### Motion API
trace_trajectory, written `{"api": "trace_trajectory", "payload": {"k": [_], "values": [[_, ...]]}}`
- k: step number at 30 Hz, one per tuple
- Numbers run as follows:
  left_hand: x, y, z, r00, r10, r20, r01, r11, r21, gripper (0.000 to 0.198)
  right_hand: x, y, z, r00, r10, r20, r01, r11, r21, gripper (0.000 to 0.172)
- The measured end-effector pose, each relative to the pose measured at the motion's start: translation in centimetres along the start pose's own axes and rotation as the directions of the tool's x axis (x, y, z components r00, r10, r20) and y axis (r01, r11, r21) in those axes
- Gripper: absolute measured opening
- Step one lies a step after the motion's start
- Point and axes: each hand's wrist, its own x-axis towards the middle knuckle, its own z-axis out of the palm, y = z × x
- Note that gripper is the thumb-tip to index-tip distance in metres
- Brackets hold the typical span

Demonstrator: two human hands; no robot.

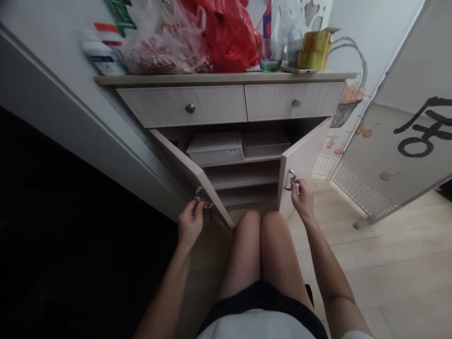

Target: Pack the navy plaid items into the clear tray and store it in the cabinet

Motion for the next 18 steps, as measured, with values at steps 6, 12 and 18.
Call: {"api": "trace_trajectory", "payload": {"k": [6, 12, 18], "values": [[-2.1, -3.4, -4.3, 0.986, -0.029, -0.164, 0.047, 0.993, 0.106, 0.043, -1.4, 0.3, -3.7, 0.996, 0.091, -0.025, -0.092, 0.995, -0.038, 0.051], [-3.2, -6.5, -8.8, 0.937, -0.05, -0.346, 0.122, 0.974, 0.19, 0.035, -2.6, 2.8, -8.5, 0.972, 0.171, -0.16, -0.206, 0.948, -0.242, 0.054], [-2.7, -8.2, -12.7, 0.895, 0.009, -0.446, 0.154, 0.932, 0.328, 0.018, -2.4, 6.4, -14.1, 0.921, 0.268, -0.282, -0.357, 0.869, -0.343, 0.045]]}}
